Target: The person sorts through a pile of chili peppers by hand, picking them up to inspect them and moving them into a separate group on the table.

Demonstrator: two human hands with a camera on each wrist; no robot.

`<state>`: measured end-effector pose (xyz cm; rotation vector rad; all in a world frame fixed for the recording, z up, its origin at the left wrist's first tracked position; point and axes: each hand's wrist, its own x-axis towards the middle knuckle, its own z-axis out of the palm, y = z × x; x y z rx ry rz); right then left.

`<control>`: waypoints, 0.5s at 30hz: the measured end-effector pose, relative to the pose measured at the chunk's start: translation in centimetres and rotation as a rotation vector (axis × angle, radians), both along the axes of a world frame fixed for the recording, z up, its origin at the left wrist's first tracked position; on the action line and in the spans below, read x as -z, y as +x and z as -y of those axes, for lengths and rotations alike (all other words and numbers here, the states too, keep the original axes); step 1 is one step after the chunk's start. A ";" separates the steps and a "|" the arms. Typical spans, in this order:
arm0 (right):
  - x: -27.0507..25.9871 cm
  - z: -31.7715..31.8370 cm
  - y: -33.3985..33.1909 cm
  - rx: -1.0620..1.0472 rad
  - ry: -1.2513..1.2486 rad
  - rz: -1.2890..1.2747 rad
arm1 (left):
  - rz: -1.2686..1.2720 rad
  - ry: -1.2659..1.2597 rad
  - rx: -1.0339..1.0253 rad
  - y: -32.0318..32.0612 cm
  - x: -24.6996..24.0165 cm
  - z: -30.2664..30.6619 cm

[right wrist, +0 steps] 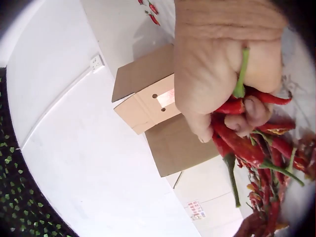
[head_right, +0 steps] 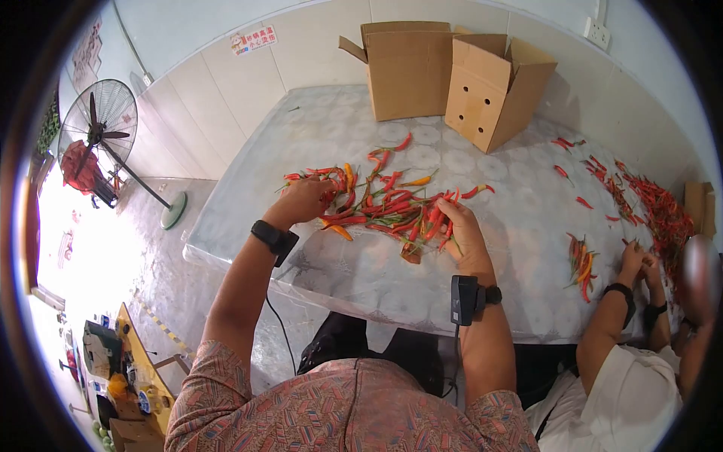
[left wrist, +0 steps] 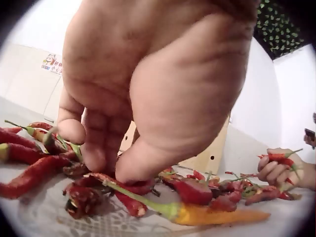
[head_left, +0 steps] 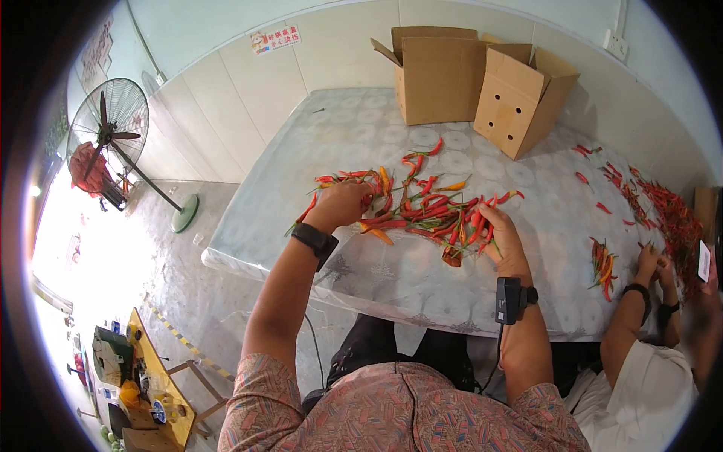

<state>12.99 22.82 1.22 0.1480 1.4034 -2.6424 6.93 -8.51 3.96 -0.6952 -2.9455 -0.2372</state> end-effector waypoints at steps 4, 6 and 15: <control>0.4 -0.2 -0.2 -0.009 0.000 -0.022 | 0.113 -0.040 -0.064 -0.6 0.1 0.8; 0.2 -0.1 -0.1 0.012 0.007 -0.008 | 0.147 0.015 -0.081 -0.6 0.0 1.2; 0.2 -0.1 -0.1 0.001 0.010 -0.025 | -0.035 0.005 -0.098 0.2 -0.2 1.5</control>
